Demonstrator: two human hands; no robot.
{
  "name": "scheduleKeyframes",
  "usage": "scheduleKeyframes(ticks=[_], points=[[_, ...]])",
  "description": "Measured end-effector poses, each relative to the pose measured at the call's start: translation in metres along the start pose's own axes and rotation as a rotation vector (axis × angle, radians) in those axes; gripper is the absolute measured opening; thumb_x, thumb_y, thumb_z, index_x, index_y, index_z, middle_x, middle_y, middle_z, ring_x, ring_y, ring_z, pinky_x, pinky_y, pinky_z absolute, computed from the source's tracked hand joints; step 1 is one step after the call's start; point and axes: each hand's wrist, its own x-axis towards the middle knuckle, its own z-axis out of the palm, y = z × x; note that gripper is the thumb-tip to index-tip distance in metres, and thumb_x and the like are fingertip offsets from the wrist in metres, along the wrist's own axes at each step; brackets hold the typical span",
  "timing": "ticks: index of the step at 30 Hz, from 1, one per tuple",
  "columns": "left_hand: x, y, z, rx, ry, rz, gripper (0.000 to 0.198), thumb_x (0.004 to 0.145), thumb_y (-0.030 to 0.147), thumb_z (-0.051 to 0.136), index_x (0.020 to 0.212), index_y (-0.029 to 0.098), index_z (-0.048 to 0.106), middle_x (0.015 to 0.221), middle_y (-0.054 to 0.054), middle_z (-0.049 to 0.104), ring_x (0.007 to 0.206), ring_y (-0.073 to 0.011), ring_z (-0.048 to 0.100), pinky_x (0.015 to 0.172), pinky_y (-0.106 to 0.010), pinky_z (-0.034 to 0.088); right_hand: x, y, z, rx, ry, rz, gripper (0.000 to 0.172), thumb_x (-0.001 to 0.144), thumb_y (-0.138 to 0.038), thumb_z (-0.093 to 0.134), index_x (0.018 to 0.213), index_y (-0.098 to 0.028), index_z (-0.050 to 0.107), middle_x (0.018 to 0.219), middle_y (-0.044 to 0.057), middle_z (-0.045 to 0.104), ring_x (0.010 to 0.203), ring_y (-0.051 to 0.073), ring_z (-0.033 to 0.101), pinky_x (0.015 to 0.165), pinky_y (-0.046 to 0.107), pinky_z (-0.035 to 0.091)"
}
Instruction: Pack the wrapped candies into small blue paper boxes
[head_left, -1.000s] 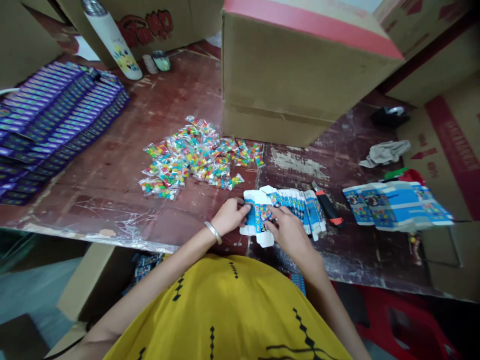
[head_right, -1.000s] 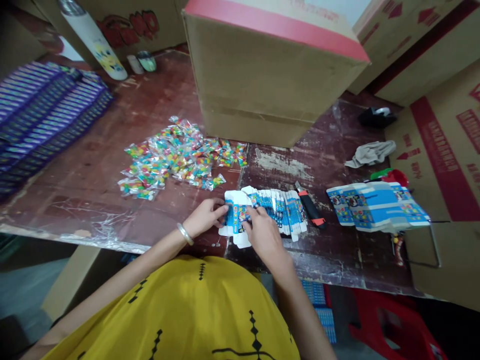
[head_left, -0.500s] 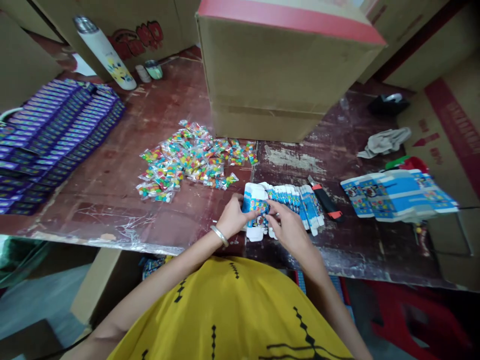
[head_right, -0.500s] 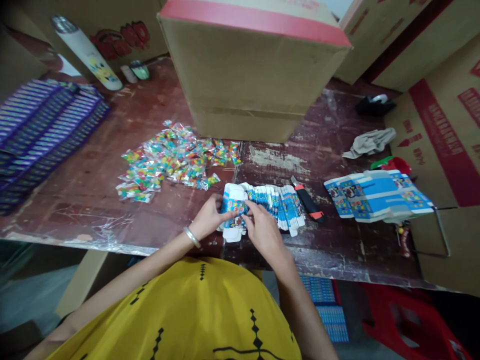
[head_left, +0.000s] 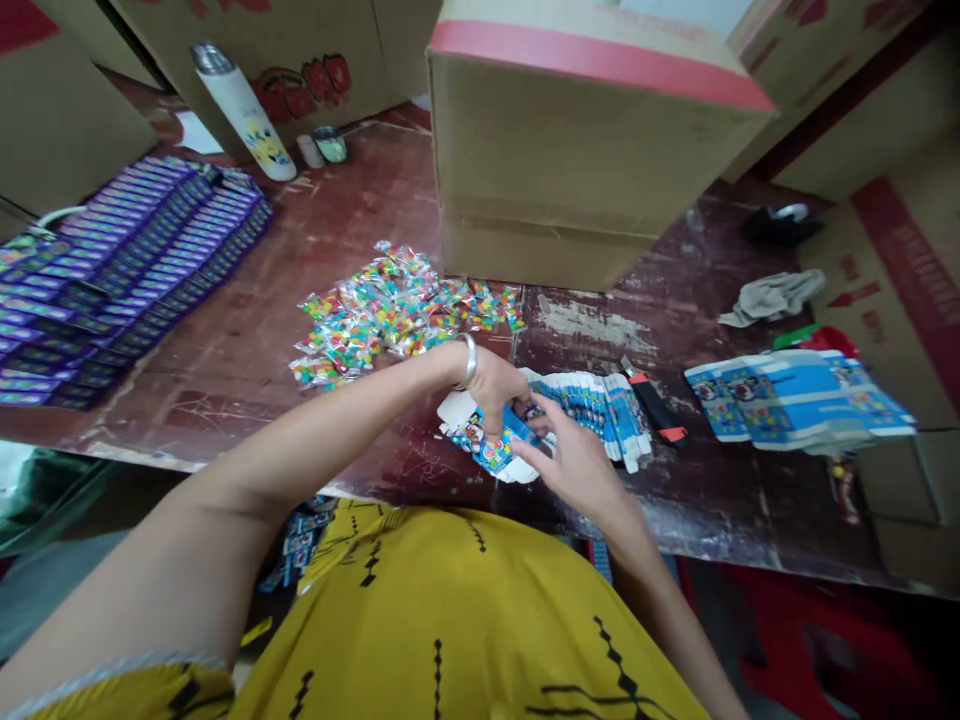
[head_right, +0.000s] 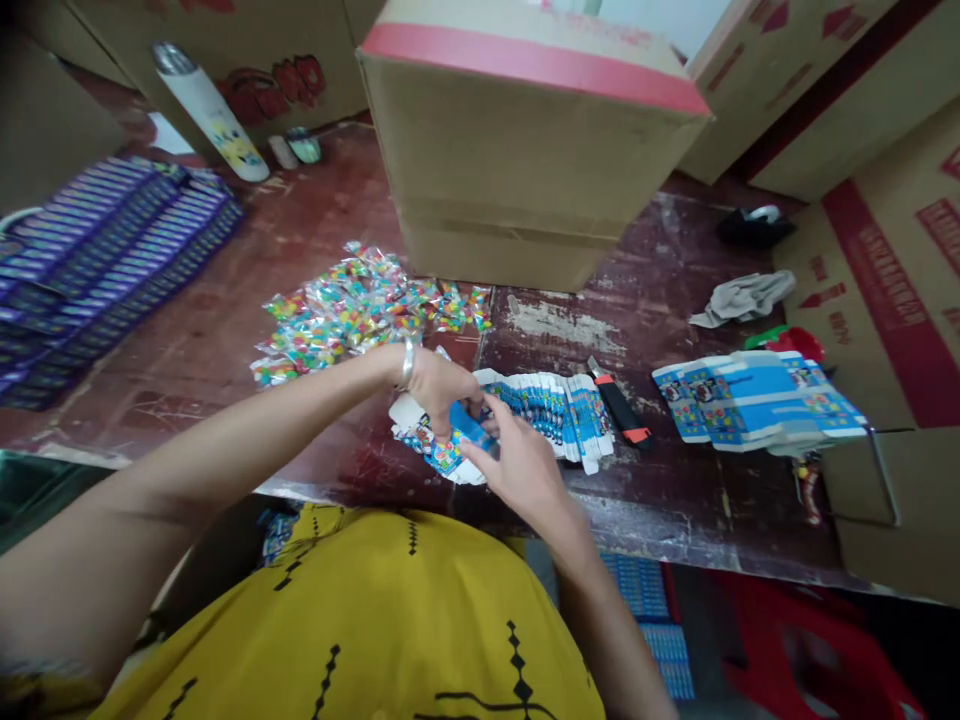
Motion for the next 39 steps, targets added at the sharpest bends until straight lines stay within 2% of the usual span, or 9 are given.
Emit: scheduleKeyframes(ticks=[3, 7, 13, 15, 17, 22, 28, 32, 39], points=[[0.02, 0.003, -0.01, 0.049, -0.045, -0.014, 0.047, 0.039, 0.018, 0.083, 0.084, 0.016, 0.072, 0.079, -0.001, 0.072, 0.073, -0.02, 0.059, 0.064, -0.026, 0.044, -0.006, 0.006, 0.019, 0.073, 0.04, 0.124, 0.068, 0.082, -0.043, 0.063, 0.141, -0.021, 0.037, 0.092, 0.005, 0.069, 0.076, 0.021, 0.065, 0.069, 0.032, 0.048], [0.014, -0.015, -0.01, -0.002, 0.158, 0.005, 0.053, 0.045, 0.015, 0.081, 0.097, 0.016, 0.067, 0.088, -0.002, 0.071, 0.076, -0.0183, 0.06, 0.067, -0.024, 0.045, -0.012, 0.014, 0.042, 0.127, 0.126, 0.19, 0.058, 0.085, -0.037, 0.057, 0.138, -0.019, 0.04, 0.078, 0.001, 0.066, 0.067, 0.018, 0.062, 0.065, 0.03, 0.046], [-0.041, -0.055, 0.043, 0.052, 0.829, 0.005, 0.045, 0.073, 0.028, 0.071, 0.114, 0.015, 0.059, 0.117, -0.011, 0.063, 0.106, -0.0237, 0.058, 0.091, -0.034, 0.045, -0.01, 0.013, 0.051, -0.025, 0.125, 0.163, 0.053, 0.088, -0.026, 0.05, 0.139, -0.017, 0.039, 0.088, 0.005, 0.068, 0.08, 0.023, 0.065, 0.072, 0.035, 0.048], [-0.068, -0.065, 0.07, 0.008, 1.108, -0.11, 0.036, 0.082, 0.032, 0.063, 0.114, 0.017, 0.058, 0.118, -0.01, 0.062, 0.109, -0.023, 0.057, 0.094, -0.037, 0.044, -0.01, 0.013, 0.048, -0.061, 0.137, 0.146, 0.052, 0.09, -0.026, 0.048, 0.14, -0.016, 0.038, 0.096, 0.008, 0.069, 0.085, 0.024, 0.066, 0.076, 0.037, 0.05], [-0.095, -0.071, 0.099, -0.057, 1.25, -0.284, 0.03, 0.087, 0.035, 0.057, 0.112, 0.017, 0.058, 0.109, -0.009, 0.064, 0.098, -0.0213, 0.062, 0.087, -0.037, 0.049, -0.011, 0.013, 0.042, -0.118, 0.161, 0.103, 0.047, 0.092, -0.027, 0.046, 0.137, -0.016, 0.042, 0.106, 0.012, 0.067, 0.092, 0.025, 0.065, 0.08, 0.039, 0.05], [-0.128, -0.077, 0.163, 0.056, 1.265, -0.41, 0.032, 0.088, 0.037, 0.057, 0.114, 0.02, 0.06, 0.122, -0.01, 0.06, 0.115, -0.026, 0.054, 0.101, -0.044, 0.042, -0.014, 0.008, 0.036, -0.306, 0.215, -0.186, 0.033, 0.093, -0.027, 0.051, 0.124, -0.018, 0.057, 0.118, 0.013, 0.063, 0.111, 0.027, 0.056, 0.094, 0.042, 0.047], [-0.109, -0.07, 0.206, 0.21, 1.254, -0.581, 0.038, 0.09, 0.035, 0.054, 0.125, 0.022, 0.058, 0.13, -0.012, 0.055, 0.117, -0.0298, 0.049, 0.098, -0.048, 0.042, -0.008, 0.004, 0.062, -0.46, -0.149, -0.731, 0.04, 0.092, -0.029, 0.055, 0.132, -0.031, 0.053, 0.146, 0.003, 0.046, 0.139, 0.032, 0.029, 0.109, 0.054, 0.03], [-0.089, -0.053, 0.219, 0.242, 1.239, -0.63, 0.038, 0.09, 0.036, 0.052, 0.124, 0.02, 0.059, 0.121, -0.015, 0.057, 0.107, -0.0297, 0.051, 0.089, -0.045, 0.045, 0.003, 0.016, 0.06, -0.513, -0.227, -0.742, 0.039, 0.093, -0.034, 0.054, 0.132, -0.032, 0.053, 0.148, 0.001, 0.044, 0.141, 0.029, 0.028, 0.112, 0.054, 0.026], [-0.071, -0.045, 0.22, 0.247, 1.251, -0.552, 0.032, 0.091, 0.037, 0.051, 0.115, 0.017, 0.061, 0.118, -0.015, 0.058, 0.105, -0.0282, 0.052, 0.088, -0.043, 0.047, 0.007, 0.021, 0.046, -0.603, -0.096, -0.594, 0.045, 0.092, -0.034, 0.054, 0.137, -0.029, 0.049, 0.149, 0.004, 0.042, 0.14, 0.029, 0.029, 0.112, 0.053, 0.025]])
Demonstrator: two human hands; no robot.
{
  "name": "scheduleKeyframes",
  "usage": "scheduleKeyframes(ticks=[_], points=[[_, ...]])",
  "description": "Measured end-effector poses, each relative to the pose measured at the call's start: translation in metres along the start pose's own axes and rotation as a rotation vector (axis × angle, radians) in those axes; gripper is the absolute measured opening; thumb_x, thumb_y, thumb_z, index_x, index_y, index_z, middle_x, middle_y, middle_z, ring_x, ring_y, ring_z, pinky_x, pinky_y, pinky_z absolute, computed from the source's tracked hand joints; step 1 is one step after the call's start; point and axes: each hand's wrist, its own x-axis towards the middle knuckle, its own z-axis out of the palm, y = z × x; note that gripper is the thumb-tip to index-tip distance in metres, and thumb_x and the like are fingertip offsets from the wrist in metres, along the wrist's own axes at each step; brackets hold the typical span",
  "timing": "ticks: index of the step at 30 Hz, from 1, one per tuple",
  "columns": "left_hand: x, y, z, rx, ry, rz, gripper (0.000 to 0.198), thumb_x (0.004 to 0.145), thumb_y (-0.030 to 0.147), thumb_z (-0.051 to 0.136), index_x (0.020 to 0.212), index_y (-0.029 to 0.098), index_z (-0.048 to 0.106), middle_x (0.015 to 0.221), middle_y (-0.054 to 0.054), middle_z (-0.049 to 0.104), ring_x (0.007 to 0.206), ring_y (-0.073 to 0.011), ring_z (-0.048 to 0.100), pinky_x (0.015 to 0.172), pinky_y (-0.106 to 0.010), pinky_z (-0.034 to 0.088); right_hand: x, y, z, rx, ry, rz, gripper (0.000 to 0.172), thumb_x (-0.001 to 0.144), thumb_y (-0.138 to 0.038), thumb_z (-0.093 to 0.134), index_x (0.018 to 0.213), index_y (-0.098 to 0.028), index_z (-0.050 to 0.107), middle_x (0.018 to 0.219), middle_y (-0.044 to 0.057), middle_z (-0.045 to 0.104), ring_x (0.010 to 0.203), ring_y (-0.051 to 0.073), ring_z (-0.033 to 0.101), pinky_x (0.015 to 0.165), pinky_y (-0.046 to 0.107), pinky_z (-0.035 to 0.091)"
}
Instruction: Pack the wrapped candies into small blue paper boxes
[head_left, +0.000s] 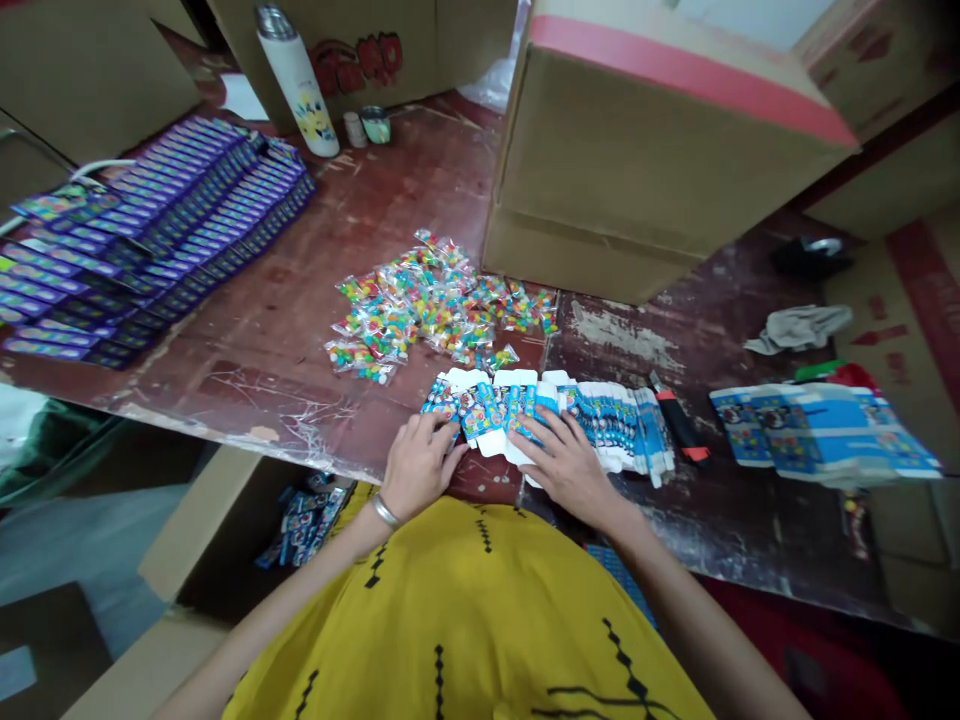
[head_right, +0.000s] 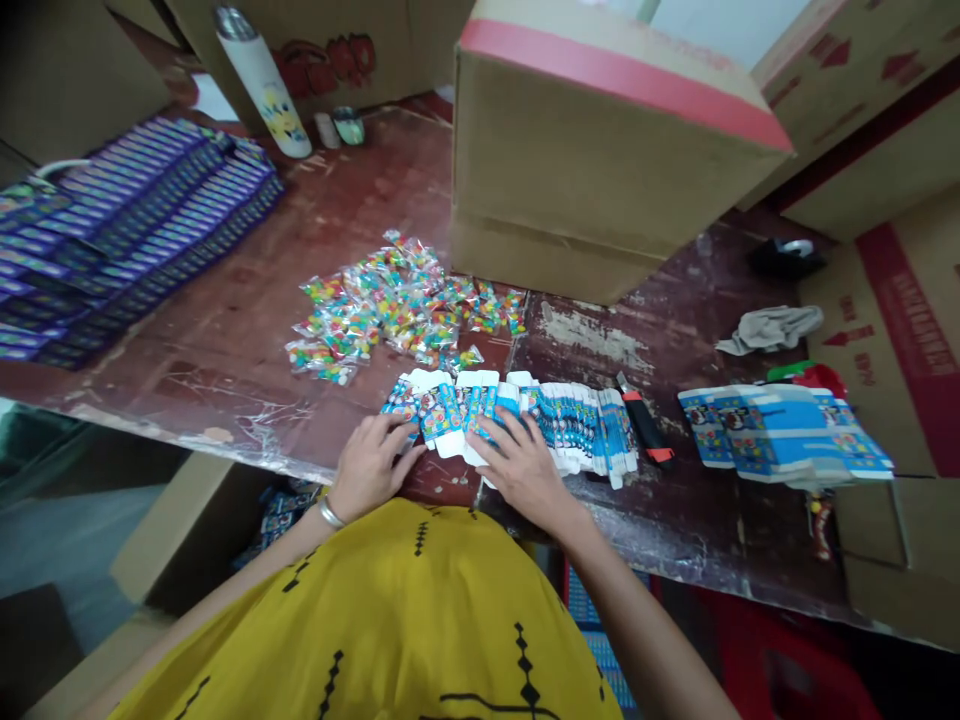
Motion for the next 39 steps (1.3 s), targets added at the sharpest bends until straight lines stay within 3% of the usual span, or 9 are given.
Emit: scheduleKeyframes(ticks=[5, 11, 15, 20, 24, 28, 32, 37, 39], points=[[-0.005, -0.006, 0.003, -0.002, 0.051, 0.009, 0.044, 0.09, 0.034, 0.052, 0.132, 0.019, 0.05, 0.137, -0.016, 0.049, 0.127, -0.0323, 0.042, 0.102, -0.05, 0.038, -0.003, -0.015, 0.004, 0.006, 0.036, 0.08, 0.05, 0.092, -0.033, 0.054, 0.141, -0.026, 0.044, 0.148, 0.008, 0.042, 0.14, 0.029, 0.03, 0.112, 0.055, 0.024], [-0.003, -0.001, -0.008, -0.061, 0.006, -0.058, 0.041, 0.091, 0.038, 0.05, 0.128, 0.022, 0.053, 0.129, -0.015, 0.054, 0.117, -0.0307, 0.049, 0.094, -0.045, 0.043, 0.005, -0.013, -0.006, 0.1, 0.068, 0.123, 0.04, 0.09, -0.034, 0.057, 0.129, -0.027, 0.056, 0.136, 0.008, 0.055, 0.131, 0.03, 0.042, 0.109, 0.056, 0.028], [0.014, -0.003, -0.021, 0.002, 0.02, -0.24, 0.039, 0.091, 0.045, 0.049, 0.119, 0.019, 0.056, 0.113, -0.014, 0.057, 0.104, -0.0278, 0.053, 0.084, -0.038, 0.047, 0.037, -0.022, -0.015, 0.181, 0.148, 0.179, 0.03, 0.095, -0.031, 0.049, 0.12, -0.023, 0.061, 0.117, 0.009, 0.065, 0.111, 0.024, 0.057, 0.097, 0.04, 0.043], [0.029, 0.003, -0.024, -0.008, -0.068, -0.313, 0.037, 0.087, 0.053, 0.051, 0.1, 0.02, 0.06, 0.099, -0.011, 0.058, 0.098, -0.0276, 0.056, 0.073, -0.033, 0.046, 0.087, -0.037, -0.018, 0.095, -0.018, 0.348, 0.027, 0.095, -0.037, 0.048, 0.112, -0.022, 0.062, 0.1, 0.009, 0.067, 0.085, 0.023, 0.065, 0.07, 0.031, 0.048], [0.037, 0.011, -0.019, -0.144, -0.176, -0.376, 0.034, 0.088, 0.051, 0.05, 0.097, 0.02, 0.061, 0.085, -0.008, 0.065, 0.076, -0.0227, 0.063, 0.065, -0.029, 0.041, 0.103, -0.039, -0.011, 0.033, -0.114, 0.409, 0.023, 0.092, -0.036, 0.052, 0.105, -0.019, 0.061, 0.099, 0.012, 0.067, 0.08, 0.024, 0.066, 0.065, 0.032, 0.047], [0.049, 0.012, -0.014, -0.371, -0.151, -0.481, 0.025, 0.083, 0.041, 0.059, 0.094, 0.019, 0.064, 0.073, -0.006, 0.067, 0.072, -0.0237, 0.064, 0.065, -0.03, 0.039, 0.102, -0.038, 0.0, 0.044, -0.128, 0.457, 0.024, 0.086, -0.033, 0.06, 0.104, -0.017, 0.059, 0.099, 0.015, 0.067, 0.08, 0.026, 0.067, 0.064, 0.032, 0.047], [0.053, 0.011, -0.014, -0.561, -0.163, -0.487, 0.019, 0.082, 0.037, 0.06, 0.081, 0.019, 0.064, 0.068, -0.003, 0.066, 0.065, -0.0184, 0.062, 0.062, -0.027, 0.041, 0.094, -0.032, 0.003, 0.376, -0.006, 0.488, 0.01, 0.086, -0.031, 0.06, 0.086, -0.02, 0.06, 0.083, 0.006, 0.069, 0.073, 0.02, 0.066, 0.064, 0.03, 0.047], [0.049, 0.01, -0.027, -0.808, 0.068, -0.493, 0.021, 0.081, 0.037, 0.063, 0.089, 0.019, 0.058, 0.08, -0.001, 0.062, 0.071, -0.0145, 0.057, 0.068, -0.026, 0.043, 0.085, -0.019, -0.01, 1.017, 0.079, 0.601, 0.022, 0.085, -0.041, 0.057, 0.077, -0.02, 0.056, 0.052, -0.003, 0.058, 0.044, 0.013, 0.053, 0.046, 0.024, 0.041], [0.05, 0.009, -0.032, -1.077, 0.034, -0.493, 0.025, 0.079, 0.04, 0.066, 0.084, 0.017, 0.057, 0.078, 0.0, 0.059, 0.07, -0.0131, 0.055, 0.067, -0.025, 0.043, 0.084, -0.017, -0.014, 1.233, 0.077, 0.63, 0.026, 0.083, -0.044, 0.061, 0.077, -0.019, 0.055, 0.048, -0.004, 0.056, 0.039, 0.01, 0.048, 0.04, 0.021, 0.037]])
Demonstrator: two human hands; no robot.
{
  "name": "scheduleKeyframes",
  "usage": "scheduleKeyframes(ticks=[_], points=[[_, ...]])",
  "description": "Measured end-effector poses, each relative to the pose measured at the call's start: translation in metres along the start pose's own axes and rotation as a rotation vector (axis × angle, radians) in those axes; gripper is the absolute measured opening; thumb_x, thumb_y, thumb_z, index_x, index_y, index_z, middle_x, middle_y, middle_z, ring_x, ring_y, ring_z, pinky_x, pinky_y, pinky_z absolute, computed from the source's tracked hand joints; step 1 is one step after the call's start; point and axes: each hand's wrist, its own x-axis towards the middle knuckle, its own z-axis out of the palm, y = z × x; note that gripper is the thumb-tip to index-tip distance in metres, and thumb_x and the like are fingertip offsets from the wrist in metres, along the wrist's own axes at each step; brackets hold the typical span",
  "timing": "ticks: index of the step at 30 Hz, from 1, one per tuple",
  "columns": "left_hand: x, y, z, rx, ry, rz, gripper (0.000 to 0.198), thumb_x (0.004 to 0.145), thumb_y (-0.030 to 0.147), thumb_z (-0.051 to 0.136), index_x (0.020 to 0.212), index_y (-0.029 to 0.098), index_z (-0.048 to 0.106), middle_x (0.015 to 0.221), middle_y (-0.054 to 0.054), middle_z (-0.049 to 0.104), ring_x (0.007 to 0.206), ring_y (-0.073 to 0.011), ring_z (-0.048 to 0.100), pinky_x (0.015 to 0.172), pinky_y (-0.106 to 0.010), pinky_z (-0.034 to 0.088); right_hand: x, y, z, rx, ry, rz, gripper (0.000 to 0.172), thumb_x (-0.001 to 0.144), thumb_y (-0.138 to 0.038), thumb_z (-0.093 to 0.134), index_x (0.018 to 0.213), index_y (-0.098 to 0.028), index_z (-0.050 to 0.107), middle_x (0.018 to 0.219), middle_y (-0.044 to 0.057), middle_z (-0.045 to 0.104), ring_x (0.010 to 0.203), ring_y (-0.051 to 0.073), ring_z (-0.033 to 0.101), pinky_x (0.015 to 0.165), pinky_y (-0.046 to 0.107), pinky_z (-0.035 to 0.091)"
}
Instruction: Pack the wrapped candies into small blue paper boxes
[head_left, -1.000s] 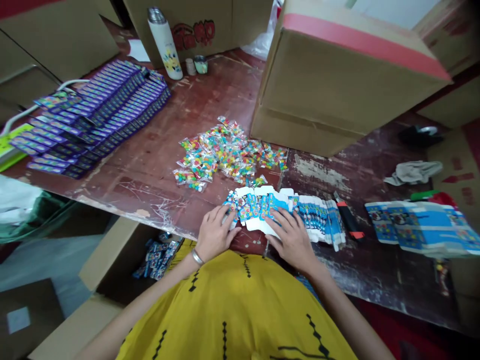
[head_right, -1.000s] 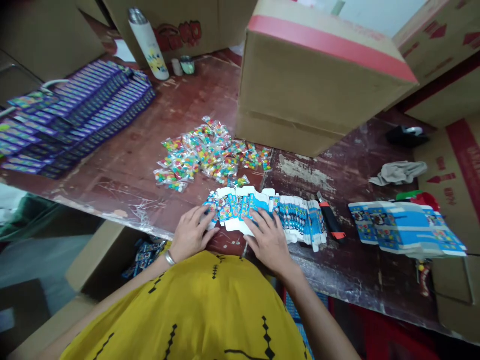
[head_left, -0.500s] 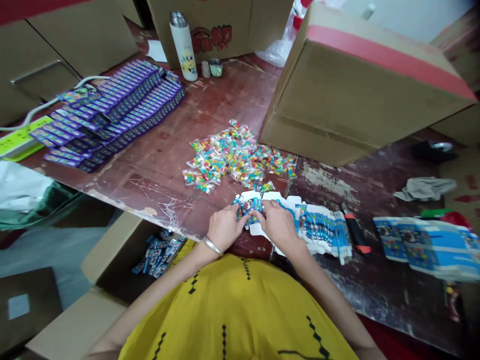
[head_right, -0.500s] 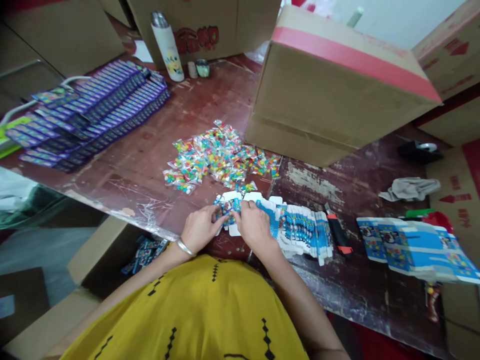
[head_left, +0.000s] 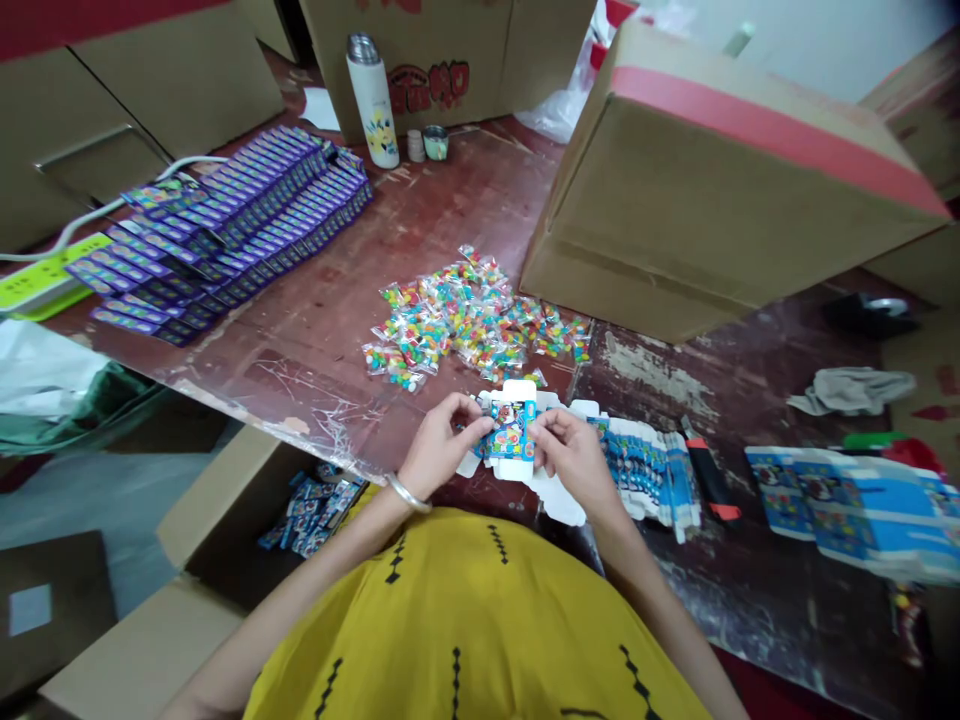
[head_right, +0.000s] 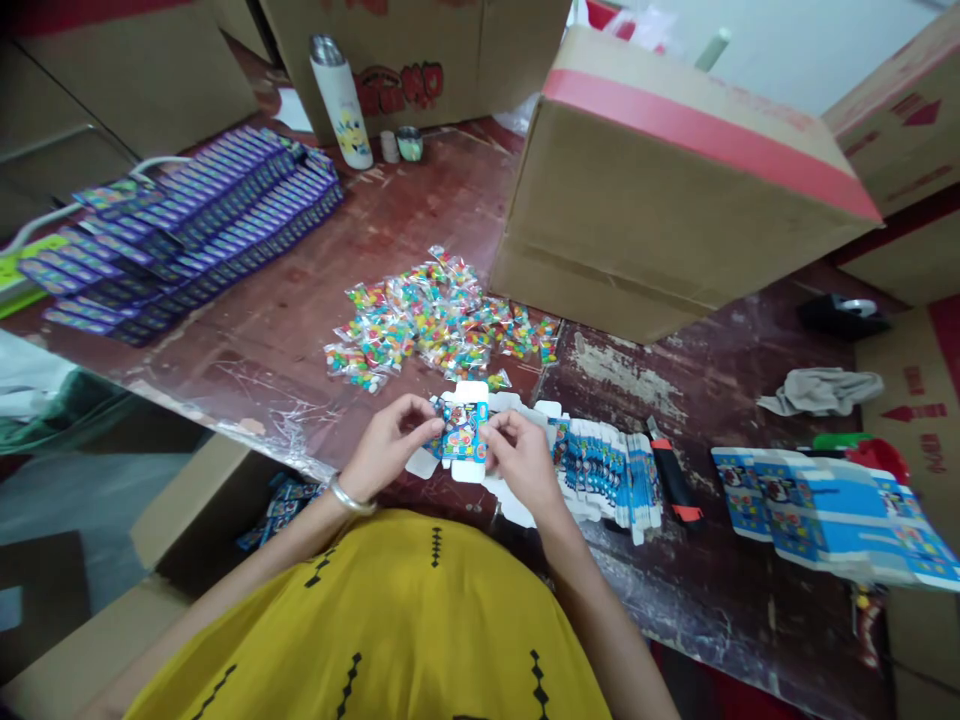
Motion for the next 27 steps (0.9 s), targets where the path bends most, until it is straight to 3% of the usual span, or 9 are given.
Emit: scheduleKeyframes(ticks=[3, 7, 10, 12, 13, 15, 18, 24, 27], points=[[0.001, 0.004, 0.001, -0.383, -0.236, -0.144, 0.032, 0.076, 0.044, 0.07, 0.081, 0.015, 0.058, 0.071, 0.001, 0.055, 0.063, -0.0102, 0.051, 0.063, -0.023, 0.04, 0.0, -0.002, -0.001, 0.181, -0.021, 0.019, 0.028, 0.079, -0.044, 0.066, 0.076, -0.019, 0.055, 0.048, -0.005, 0.055, 0.037, 0.008, 0.044, 0.037, 0.019, 0.035], [0.003, 0.0, 0.007, -0.591, -0.239, -0.213, 0.031, 0.075, 0.041, 0.072, 0.084, 0.015, 0.057, 0.071, 0.003, 0.053, 0.061, -0.0085, 0.049, 0.061, -0.022, 0.038, 0.0, -0.002, 0.005, 0.205, -0.014, -0.005, 0.026, 0.081, -0.043, 0.065, 0.078, -0.02, 0.054, 0.049, -0.006, 0.052, 0.039, 0.008, 0.044, 0.037, 0.019, 0.036], [0.003, -0.003, 0.009, -0.513, -0.144, -0.174, 0.032, 0.074, 0.039, 0.074, 0.074, 0.015, 0.053, 0.064, 0.005, 0.048, 0.057, -0.0071, 0.043, 0.057, -0.02, 0.034, -0.003, -0.007, 0.009, -0.071, 0.157, -0.142, 0.022, 0.085, -0.041, 0.06, 0.09, -0.02, 0.057, 0.065, 0.0, 0.059, 0.051, 0.012, 0.054, 0.047, 0.024, 0.046], [0.002, -0.002, 0.009, -0.438, -0.107, -0.119, 0.033, 0.073, 0.037, 0.076, 0.071, 0.015, 0.051, 0.064, 0.005, 0.047, 0.059, -0.0072, 0.041, 0.057, -0.02, 0.033, -0.006, -0.014, 0.011, -0.361, 0.29, -0.32, 0.026, 0.087, -0.037, 0.058, 0.107, -0.02, 0.06, 0.085, 0.005, 0.062, 0.068, 0.016, 0.06, 0.063, 0.029, 0.052], [0.002, 0.0, 0.008, -0.42, -0.114, -0.093, 0.032, 0.072, 0.036, 0.076, 0.072, 0.015, 0.052, 0.066, 0.005, 0.048, 0.061, -0.0076, 0.042, 0.058, -0.02, 0.034, -0.007, -0.018, 0.012, -0.488, 0.291, -0.406, 0.029, 0.089, -0.034, 0.055, 0.116, -0.022, 0.059, 0.093, 0.007, 0.061, 0.076, 0.017, 0.061, 0.07, 0.031, 0.052], [0.0, 0.005, 0.008, -0.439, -0.181, -0.064, 0.03, 0.072, 0.036, 0.076, 0.077, 0.016, 0.054, 0.072, 0.003, 0.051, 0.066, -0.0091, 0.046, 0.063, -0.021, 0.037, -0.01, -0.024, 0.012, -0.641, 0.172, -0.518, 0.034, 0.093, -0.03, 0.049, 0.126, -0.024, 0.057, 0.097, 0.007, 0.059, 0.085, 0.018, 0.061, 0.079, 0.032, 0.051], [-0.003, 0.009, 0.005, -0.537, -0.299, -0.087, 0.032, 0.072, 0.039, 0.075, 0.084, 0.017, 0.056, 0.077, 0.001, 0.054, 0.072, -0.0116, 0.052, 0.068, -0.024, 0.04, -0.013, -0.03, 0.012, -0.633, 0.035, -0.525, 0.036, 0.094, -0.028, 0.047, 0.128, -0.025, 0.056, 0.093, 0.006, 0.058, 0.084, 0.018, 0.061, 0.077, 0.031, 0.052], [-0.008, 0.007, -0.006, -0.616, -0.494, -0.099, 0.033, 0.068, 0.031, 0.08, 0.081, 0.016, 0.054, 0.079, 0.001, 0.055, 0.072, -0.0105, 0.054, 0.069, -0.023, 0.041, -0.018, -0.036, 0.003, -0.358, -0.101, -0.321, 0.019, 0.084, -0.031, 0.063, 0.1, -0.022, 0.062, 0.083, 0.002, 0.06, 0.07, 0.015, 0.06, 0.061, 0.026, 0.052], [-0.013, 0.008, -0.007, -0.587, -0.592, -0.091, 0.049, 0.061, 0.024, 0.085, 0.102, 0.019, 0.058, 0.102, -0.005, 0.061, 0.095, -0.0168, 0.059, 0.086, -0.031, 0.043, -0.02, -0.044, -0.008, -0.299, -0.363, -0.15, 0.014, 0.083, -0.034, 0.065, 0.088, -0.021, 0.061, 0.065, -0.002, 0.061, 0.056, 0.014, 0.059, 0.053, 0.025, 0.048]])
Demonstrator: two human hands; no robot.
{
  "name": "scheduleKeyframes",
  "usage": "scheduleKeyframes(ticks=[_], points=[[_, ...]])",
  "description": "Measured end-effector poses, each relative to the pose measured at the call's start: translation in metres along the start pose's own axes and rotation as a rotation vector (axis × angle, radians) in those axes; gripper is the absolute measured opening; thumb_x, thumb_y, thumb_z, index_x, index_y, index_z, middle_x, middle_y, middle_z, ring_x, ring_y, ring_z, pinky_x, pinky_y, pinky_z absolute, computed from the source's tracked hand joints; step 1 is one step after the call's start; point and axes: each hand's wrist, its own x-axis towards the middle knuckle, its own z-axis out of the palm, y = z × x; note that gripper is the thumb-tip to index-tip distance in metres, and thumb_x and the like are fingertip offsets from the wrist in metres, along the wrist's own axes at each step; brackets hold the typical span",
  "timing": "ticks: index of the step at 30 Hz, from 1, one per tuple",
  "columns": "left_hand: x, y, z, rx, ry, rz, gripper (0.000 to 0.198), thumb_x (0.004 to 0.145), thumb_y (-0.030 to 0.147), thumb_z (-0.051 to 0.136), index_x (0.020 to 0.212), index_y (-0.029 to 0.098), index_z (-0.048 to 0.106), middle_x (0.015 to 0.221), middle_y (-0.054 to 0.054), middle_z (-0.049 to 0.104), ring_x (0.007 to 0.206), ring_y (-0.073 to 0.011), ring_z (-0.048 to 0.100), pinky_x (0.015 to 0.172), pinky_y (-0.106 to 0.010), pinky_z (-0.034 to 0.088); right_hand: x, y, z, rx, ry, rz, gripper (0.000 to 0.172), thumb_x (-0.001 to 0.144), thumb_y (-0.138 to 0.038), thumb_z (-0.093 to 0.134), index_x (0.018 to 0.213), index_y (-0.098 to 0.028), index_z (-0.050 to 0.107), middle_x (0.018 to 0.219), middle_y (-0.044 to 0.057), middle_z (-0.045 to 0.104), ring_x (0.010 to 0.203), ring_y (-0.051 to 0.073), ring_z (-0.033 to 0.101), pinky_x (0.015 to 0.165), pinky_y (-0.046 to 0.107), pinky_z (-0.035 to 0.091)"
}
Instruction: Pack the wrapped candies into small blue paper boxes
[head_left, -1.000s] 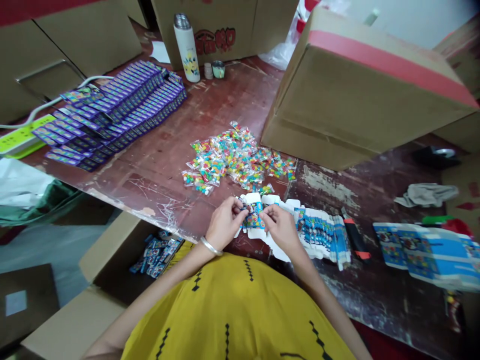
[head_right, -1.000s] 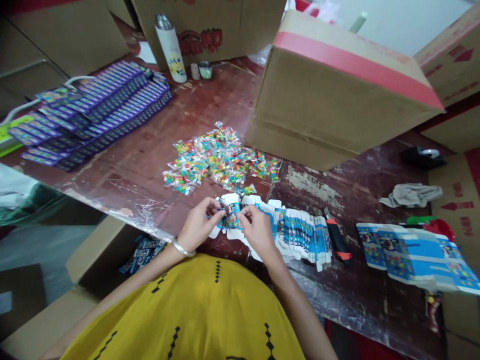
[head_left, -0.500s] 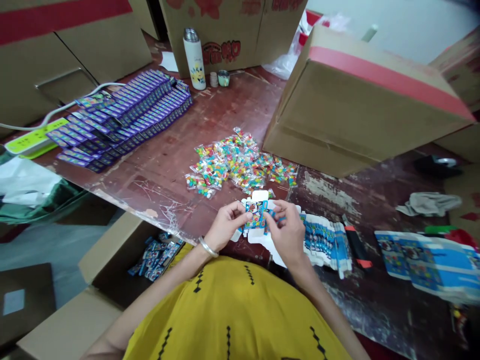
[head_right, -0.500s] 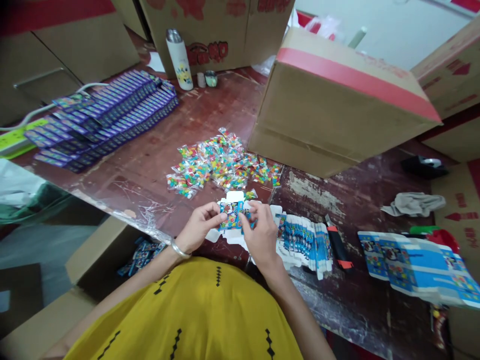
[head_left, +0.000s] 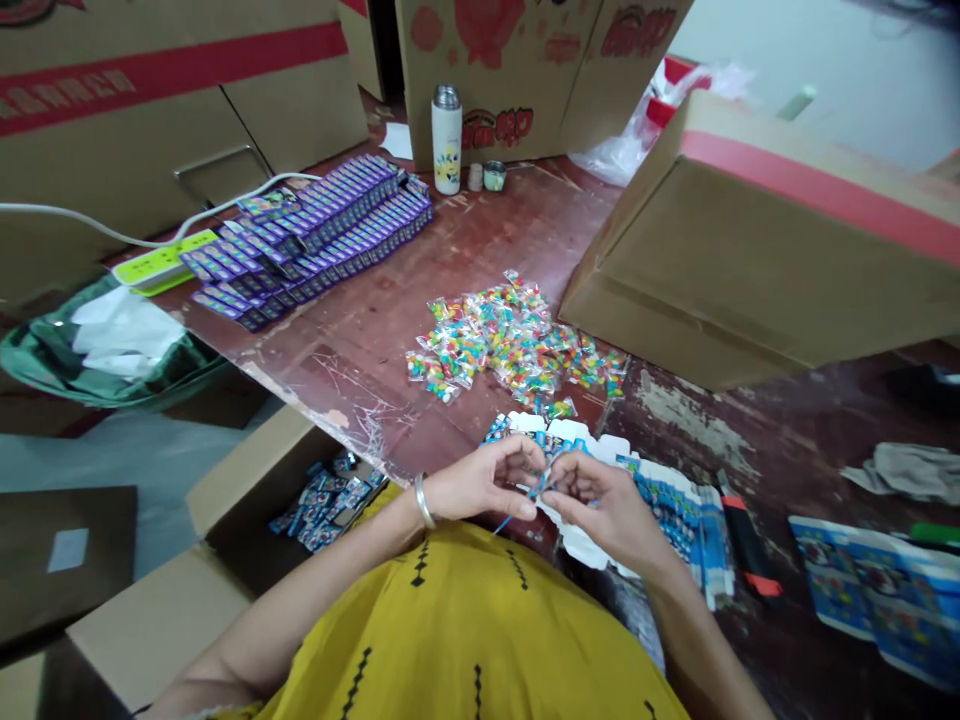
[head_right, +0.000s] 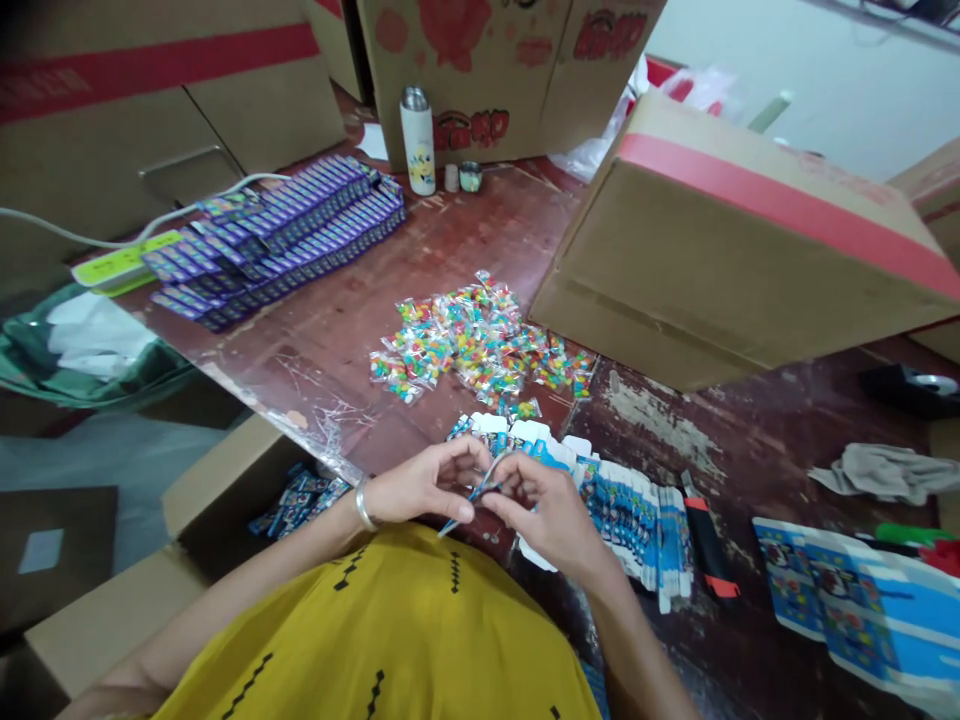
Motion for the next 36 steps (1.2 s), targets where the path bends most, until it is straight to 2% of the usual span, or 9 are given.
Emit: scheduleKeyframes(ticks=[3, 5, 8, 11, 14, 18, 21, 26, 36], points=[[-0.002, 0.003, 0.003, 0.031, -0.054, -0.039, 0.068, 0.059, 0.021, 0.085, 0.121, 0.023, 0.056, 0.118, -0.009, 0.061, 0.109, -0.0208, 0.057, 0.097, -0.035, 0.04, -0.003, -0.004, -0.009, 0.027, -0.36, 0.081, 0.014, 0.084, -0.034, 0.064, 0.082, -0.021, 0.064, 0.061, -0.001, 0.065, 0.052, 0.015, 0.062, 0.051, 0.025, 0.047], [-0.001, 0.006, 0.002, 0.071, -0.028, -0.036, 0.054, 0.066, 0.023, 0.081, 0.117, 0.02, 0.062, 0.109, -0.007, 0.065, 0.1, -0.0192, 0.06, 0.089, -0.031, 0.043, -0.001, -0.006, -0.008, 0.066, -0.389, 0.102, 0.015, 0.083, -0.034, 0.064, 0.079, -0.02, 0.065, 0.062, 0.0, 0.067, 0.053, 0.016, 0.065, 0.051, 0.025, 0.048], [0.001, 0.011, -0.001, 0.189, 0.108, 0.004, 0.024, 0.076, 0.029, 0.073, 0.094, 0.013, 0.071, 0.083, -0.002, 0.066, 0.076, -0.0141, 0.058, 0.071, -0.024, 0.044, 0.007, -0.004, -0.001, 0.225, -0.002, 0.079, 0.018, 0.084, -0.037, 0.063, 0.092, -0.02, 0.062, 0.065, -0.001, 0.066, 0.053, 0.015, 0.064, 0.053, 0.026, 0.05], [0.006, 0.008, -0.002, 0.189, 0.326, 0.079, 0.024, 0.076, 0.03, 0.072, 0.092, 0.012, 0.073, 0.083, -0.002, 0.068, 0.074, -0.0133, 0.057, 0.071, -0.024, 0.044, 0.017, 0.003, 0.013, 0.269, 0.42, -0.003, 0.035, 0.078, -0.037, 0.07, 0.108, -0.021, 0.059, 0.08, 0.002, 0.069, 0.071, 0.017, 0.066, 0.064, 0.028, 0.053], [0.013, -0.005, 0.002, 0.036, 0.557, 0.153, 0.026, 0.07, 0.029, 0.077, 0.09, 0.012, 0.073, 0.081, -0.002, 0.069, 0.069, -0.0128, 0.058, 0.067, -0.023, 0.046, 0.026, 0.013, 0.029, 0.217, 0.455, -0.031, 0.031, 0.076, -0.037, 0.072, 0.1, -0.019, 0.063, 0.089, 0.004, 0.068, 0.081, 0.019, 0.063, 0.069, 0.028, 0.051], [0.022, -0.017, 0.009, 0.019, 0.76, 0.218, 0.021, 0.067, 0.028, 0.079, 0.078, 0.012, 0.071, 0.073, -0.001, 0.069, 0.064, -0.011, 0.058, 0.062, -0.021, 0.046, 0.035, 0.024, 0.046, 0.171, 0.584, -0.06, 0.023, 0.083, -0.037, 0.064, 0.072, -0.017, 0.062, 0.064, -0.003, 0.055, 0.059, 0.012, 0.049, 0.054, 0.023, 0.039], [0.022, -0.019, 0.013, 0.117, 0.843, 0.32, 0.036, 0.069, 0.026, 0.078, 0.102, 0.017, 0.067, 0.078, 0.0, 0.068, 0.068, -0.0119, 0.062, 0.065, -0.021, 0.049, 0.041, 0.026, 0.053, 0.232, 0.656, -0.081, 0.019, 0.084, -0.036, 0.063, 0.078, -0.017, 0.065, 0.063, -0.003, 0.053, 0.058, 0.011, 0.047, 0.054, 0.023, 0.039], [0.011, -0.022, 0.012, 0.351, 0.802, 0.356, 0.053, 0.078, 0.028, 0.071, 0.128, 0.024, 0.054, 0.102, -0.003, 0.066, 0.074, -0.0122, 0.064, 0.068, -0.022, 0.053, 0.05, 0.028, 0.06, 0.268, 0.79, -0.172, 0.035, 0.082, -0.031, 0.066, 0.115, -0.022, 0.065, 0.083, 0.002, 0.061, 0.07, 0.014, 0.055, 0.067, 0.028, 0.047], [-0.002, -0.011, 0.0, 0.433, 0.488, 0.218, 0.029, 0.088, 0.027, 0.058, 0.115, 0.019, 0.058, 0.11, -0.007, 0.063, 0.091, -0.018, 0.062, 0.08, -0.027, 0.051, 0.05, 0.031, 0.048, 0.109, 0.688, -0.24, 0.007, 0.083, -0.024, 0.065, 0.08, -0.021, 0.07, 0.097, 0.005, 0.063, 0.098, 0.021, 0.058, 0.088, 0.034, 0.045]])
